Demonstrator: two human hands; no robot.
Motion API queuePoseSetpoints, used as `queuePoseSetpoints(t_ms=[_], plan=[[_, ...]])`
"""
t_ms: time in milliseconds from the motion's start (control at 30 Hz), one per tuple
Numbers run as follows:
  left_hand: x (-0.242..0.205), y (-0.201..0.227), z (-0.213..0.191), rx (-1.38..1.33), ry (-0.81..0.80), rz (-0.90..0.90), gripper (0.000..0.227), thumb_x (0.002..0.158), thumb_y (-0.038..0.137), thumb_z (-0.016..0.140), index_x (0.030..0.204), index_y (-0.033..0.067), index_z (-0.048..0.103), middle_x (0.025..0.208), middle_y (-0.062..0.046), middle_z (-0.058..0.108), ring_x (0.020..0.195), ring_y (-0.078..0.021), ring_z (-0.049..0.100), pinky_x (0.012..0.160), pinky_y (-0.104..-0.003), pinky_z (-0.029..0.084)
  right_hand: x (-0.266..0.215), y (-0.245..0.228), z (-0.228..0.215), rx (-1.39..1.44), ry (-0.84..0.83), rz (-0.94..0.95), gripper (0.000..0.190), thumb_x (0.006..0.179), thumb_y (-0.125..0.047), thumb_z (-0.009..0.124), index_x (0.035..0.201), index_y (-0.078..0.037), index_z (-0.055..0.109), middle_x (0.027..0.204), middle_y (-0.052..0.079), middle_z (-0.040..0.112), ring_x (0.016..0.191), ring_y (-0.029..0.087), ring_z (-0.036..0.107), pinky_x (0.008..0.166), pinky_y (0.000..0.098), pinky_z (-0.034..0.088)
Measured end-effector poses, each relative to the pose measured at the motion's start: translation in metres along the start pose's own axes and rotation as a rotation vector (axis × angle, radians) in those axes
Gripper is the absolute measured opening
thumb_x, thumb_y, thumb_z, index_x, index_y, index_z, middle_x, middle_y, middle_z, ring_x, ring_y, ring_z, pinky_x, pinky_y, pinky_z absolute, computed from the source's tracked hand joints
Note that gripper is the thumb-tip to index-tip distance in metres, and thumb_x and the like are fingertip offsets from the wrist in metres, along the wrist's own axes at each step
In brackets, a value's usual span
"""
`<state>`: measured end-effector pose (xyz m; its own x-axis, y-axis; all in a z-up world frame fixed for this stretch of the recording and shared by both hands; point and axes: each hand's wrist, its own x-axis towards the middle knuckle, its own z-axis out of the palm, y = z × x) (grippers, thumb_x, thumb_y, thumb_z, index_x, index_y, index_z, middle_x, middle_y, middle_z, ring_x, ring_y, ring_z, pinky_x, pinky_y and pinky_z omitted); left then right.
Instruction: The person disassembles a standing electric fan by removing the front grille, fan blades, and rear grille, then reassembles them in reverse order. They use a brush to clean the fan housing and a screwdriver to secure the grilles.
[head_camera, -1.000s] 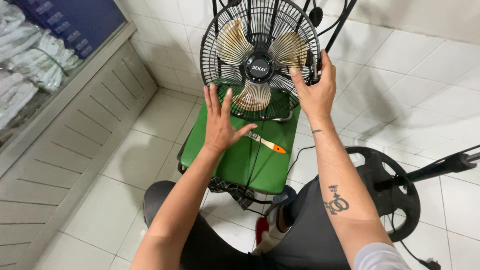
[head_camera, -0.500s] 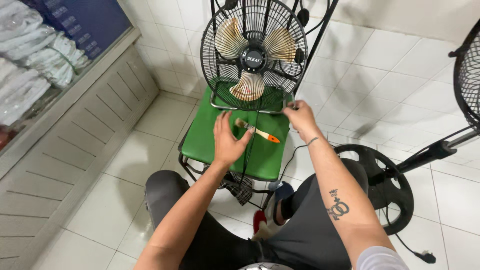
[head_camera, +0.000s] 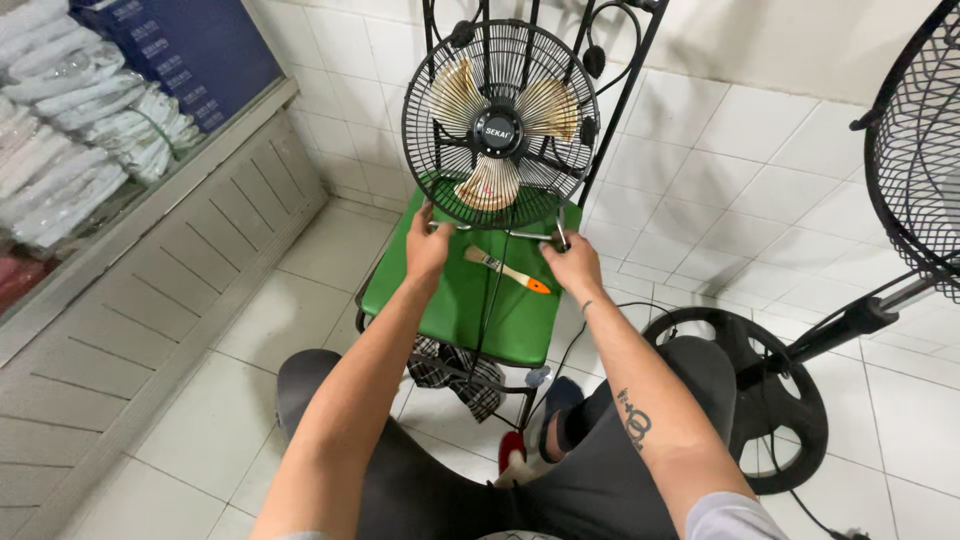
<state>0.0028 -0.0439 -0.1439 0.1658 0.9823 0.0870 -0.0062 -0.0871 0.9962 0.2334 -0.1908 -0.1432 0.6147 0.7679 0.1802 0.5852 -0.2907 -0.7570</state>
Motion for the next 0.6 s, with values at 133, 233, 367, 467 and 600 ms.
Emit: queuePoseSetpoints(t_ms=[133, 233, 367, 467, 600], plan=[[-0.021, -0.013, -0.007, 0.196, 0.001, 0.104, 0.069, 0.083, 0.021, 0.072, 0.146, 0.0023, 0.052, 0.147, -0.020, 0.056, 0.134, -0.0316, 0.055, 0.110, -0.039, 0.043, -0.015, -0.006, 0.012, -0.113, -0.014, -0.135, 0.055, 0.083, -0.040, 0.078, 0.125, -0.006, 0.066, 0.115, 0.021, 0.068, 0.106, 0.038, 0.067, 0.089, 0.0450, 0.054], [-0.035, -0.021, -0.015, 0.418, -0.033, 0.272, 0.065, 0.082, 0.022, 0.074, 0.141, 0.0011, 0.057, 0.146, -0.022, 0.057, 0.135, -0.0339, 0.054, 0.111, -0.040, 0.044, -0.030, -0.010, 0.016, -0.089, -0.045, -0.193, 0.059, 0.080, -0.037, 0.078, 0.129, -0.006, 0.063, 0.118, 0.021, 0.067, 0.107, 0.040, 0.066, 0.088, 0.0460, 0.053], [-0.033, -0.008, -0.012, 0.407, -0.069, 0.410, 0.066, 0.087, 0.030, 0.077, 0.142, -0.0009, 0.058, 0.146, -0.022, 0.059, 0.139, -0.0356, 0.054, 0.117, -0.042, 0.042, -0.017, -0.019, -0.004, 0.049, 0.139, -0.114, 0.043, 0.086, -0.035, 0.074, 0.118, -0.007, 0.069, 0.104, 0.017, 0.071, 0.096, 0.036, 0.070, 0.084, 0.0435, 0.055], [-0.021, 0.008, -0.006, 0.015, -0.164, 0.131, 0.097, 0.084, 0.048, 0.082, 0.153, -0.0004, 0.034, 0.153, -0.024, 0.043, 0.143, -0.0377, 0.043, 0.114, -0.044, 0.038, 0.018, -0.031, -0.039, 0.329, 0.420, 0.033, 0.035, 0.090, -0.040, 0.075, 0.096, -0.007, 0.068, 0.083, 0.007, 0.071, 0.077, 0.024, 0.067, 0.071, 0.0382, 0.052], [-0.009, 0.023, -0.001, 0.610, -0.410, 0.262, 0.105, 0.074, 0.074, 0.074, 0.148, 0.0049, 0.045, 0.156, -0.021, 0.044, 0.148, -0.0384, 0.039, 0.122, -0.055, 0.027, 0.085, -0.083, -0.102, 0.278, 0.569, -0.273, 0.051, 0.093, -0.051, 0.081, 0.095, -0.005, 0.060, 0.088, 0.008, 0.067, 0.082, 0.021, 0.062, 0.077, 0.0359, 0.052]])
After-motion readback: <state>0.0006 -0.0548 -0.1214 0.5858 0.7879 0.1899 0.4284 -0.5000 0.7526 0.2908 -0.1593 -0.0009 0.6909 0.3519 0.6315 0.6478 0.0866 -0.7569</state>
